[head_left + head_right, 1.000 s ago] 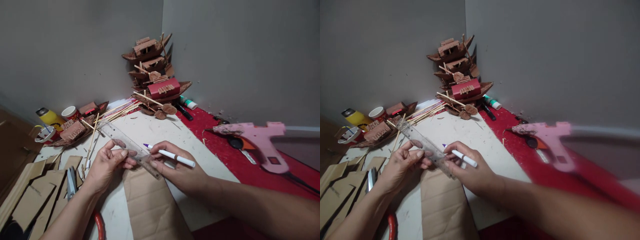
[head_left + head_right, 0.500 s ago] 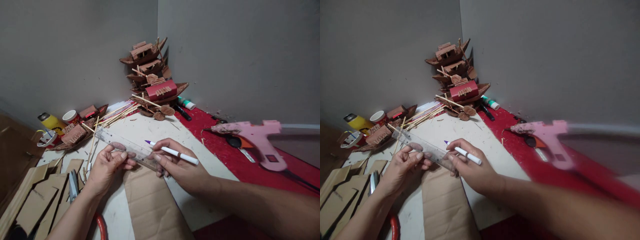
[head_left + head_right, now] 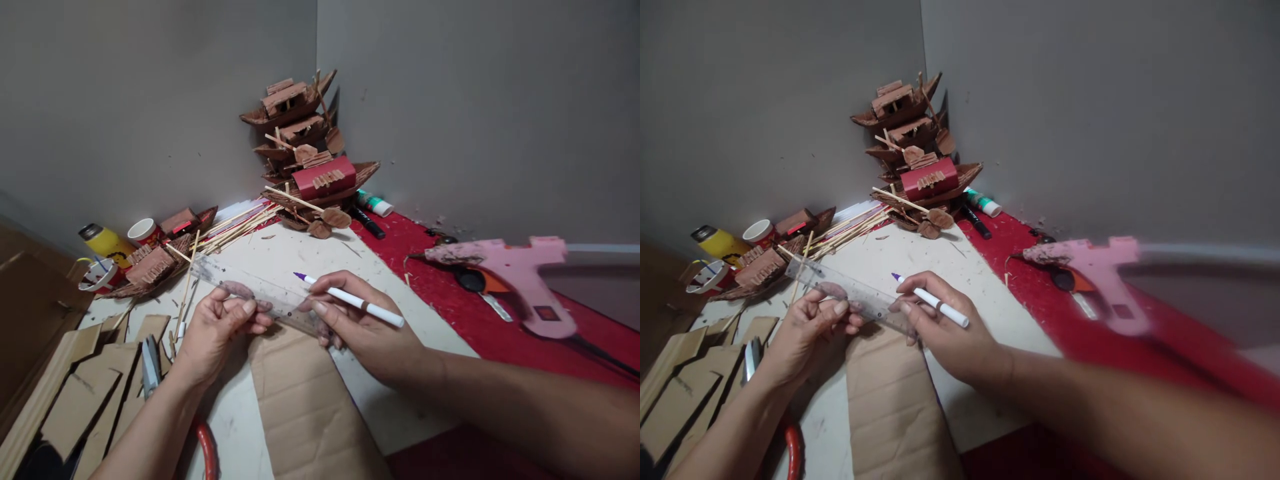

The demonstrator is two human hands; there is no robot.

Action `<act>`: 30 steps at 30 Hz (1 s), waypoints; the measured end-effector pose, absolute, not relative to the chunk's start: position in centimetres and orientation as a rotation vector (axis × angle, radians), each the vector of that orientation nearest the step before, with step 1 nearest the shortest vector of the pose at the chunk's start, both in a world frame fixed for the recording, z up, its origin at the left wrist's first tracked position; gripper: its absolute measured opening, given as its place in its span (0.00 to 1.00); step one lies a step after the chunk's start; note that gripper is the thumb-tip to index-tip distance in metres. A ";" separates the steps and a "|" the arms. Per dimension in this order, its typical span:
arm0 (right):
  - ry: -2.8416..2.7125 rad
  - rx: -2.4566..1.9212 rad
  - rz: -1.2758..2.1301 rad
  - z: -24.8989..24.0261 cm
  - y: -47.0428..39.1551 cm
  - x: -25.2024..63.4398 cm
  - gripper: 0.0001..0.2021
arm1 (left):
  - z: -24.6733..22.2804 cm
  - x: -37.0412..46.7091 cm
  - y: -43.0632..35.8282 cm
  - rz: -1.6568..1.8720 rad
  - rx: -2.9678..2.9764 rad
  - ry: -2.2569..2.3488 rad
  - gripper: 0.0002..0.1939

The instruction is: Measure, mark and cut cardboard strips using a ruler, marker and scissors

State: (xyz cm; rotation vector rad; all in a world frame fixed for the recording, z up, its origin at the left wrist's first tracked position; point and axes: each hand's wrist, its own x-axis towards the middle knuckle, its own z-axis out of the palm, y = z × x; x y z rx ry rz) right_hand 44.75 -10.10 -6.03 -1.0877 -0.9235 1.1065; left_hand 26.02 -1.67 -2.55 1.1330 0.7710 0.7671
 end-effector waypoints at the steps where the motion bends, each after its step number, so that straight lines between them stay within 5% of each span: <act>1: -0.927 -1.082 1.103 -6.1 -10.1 44.8 0.08 | -2.5 26.0 -1.7 0.770 1.128 0.776 0.15; 30: -0.939 -1.089 1.084 -6.1 -10.1 44.9 0.10 | -2.2 26.0 -1.5 0.833 1.124 0.854 0.17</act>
